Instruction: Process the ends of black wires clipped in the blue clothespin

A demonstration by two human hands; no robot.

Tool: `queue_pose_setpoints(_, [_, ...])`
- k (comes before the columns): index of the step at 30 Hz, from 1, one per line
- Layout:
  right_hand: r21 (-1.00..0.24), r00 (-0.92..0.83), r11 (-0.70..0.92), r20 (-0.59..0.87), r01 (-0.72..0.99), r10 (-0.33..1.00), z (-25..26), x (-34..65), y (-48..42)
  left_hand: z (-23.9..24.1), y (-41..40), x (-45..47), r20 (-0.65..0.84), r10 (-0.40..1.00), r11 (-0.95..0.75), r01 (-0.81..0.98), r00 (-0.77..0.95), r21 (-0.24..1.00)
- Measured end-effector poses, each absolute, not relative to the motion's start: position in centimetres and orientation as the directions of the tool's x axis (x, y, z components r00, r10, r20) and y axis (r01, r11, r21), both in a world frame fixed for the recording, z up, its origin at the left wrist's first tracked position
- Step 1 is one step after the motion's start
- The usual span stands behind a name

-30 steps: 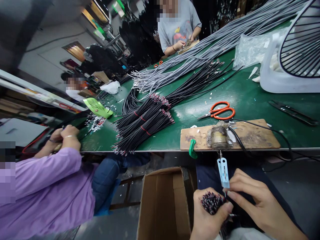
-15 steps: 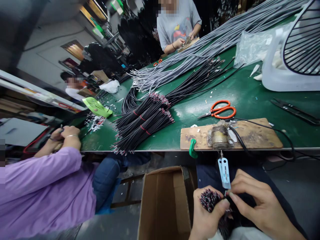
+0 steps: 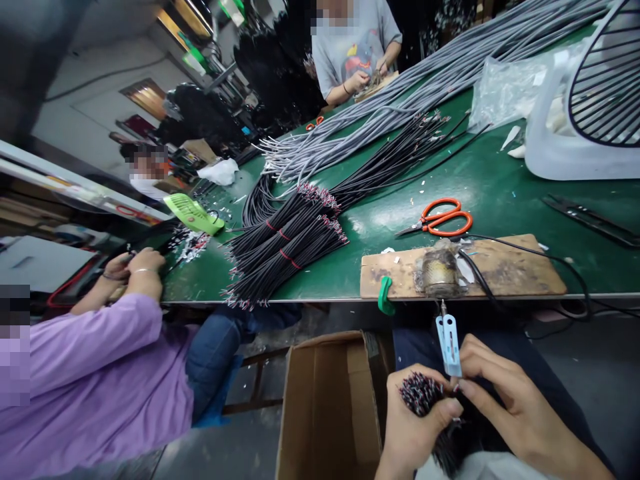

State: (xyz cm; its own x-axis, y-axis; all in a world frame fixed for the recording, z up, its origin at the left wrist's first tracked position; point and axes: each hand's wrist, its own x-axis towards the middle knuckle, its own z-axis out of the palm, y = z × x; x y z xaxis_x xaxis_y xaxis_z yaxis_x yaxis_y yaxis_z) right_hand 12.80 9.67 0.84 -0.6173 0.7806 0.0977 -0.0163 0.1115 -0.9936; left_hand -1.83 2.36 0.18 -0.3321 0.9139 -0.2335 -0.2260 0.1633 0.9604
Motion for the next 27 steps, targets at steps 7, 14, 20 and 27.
queue_pose_setpoints(7, [-0.853, -0.755, -0.480, -0.175, -0.204, 0.632, 0.5, 12.4, 9.6, 0.8, 3.6, -2.1, 0.003, 0.971, -0.062, -0.242, -0.238, 0.968])
queue_pose_setpoints(14, [-0.846, -0.589, -0.455, -0.224, -0.279, 0.777, 1.2, 11.0, 12.7, 2.2, 3.8, -2.4, 0.129, 0.946, -0.147, -0.037, -0.297, 0.988])
queue_pose_setpoints(20, [-0.751, -0.594, -0.536, -0.242, -0.386, 0.767, 2.4, 9.4, 13.3, 2.5, 4.2, -2.5, 0.124, 0.935, -0.120, 0.032, -0.333, 0.992])
queue_pose_setpoints(27, [-0.641, -0.599, -0.611, -0.281, -0.465, 0.750, 1.1, 9.5, 12.9, 2.4, 4.4, -2.4, 0.053, 0.937, -0.041, 0.043, -0.346, 0.998])
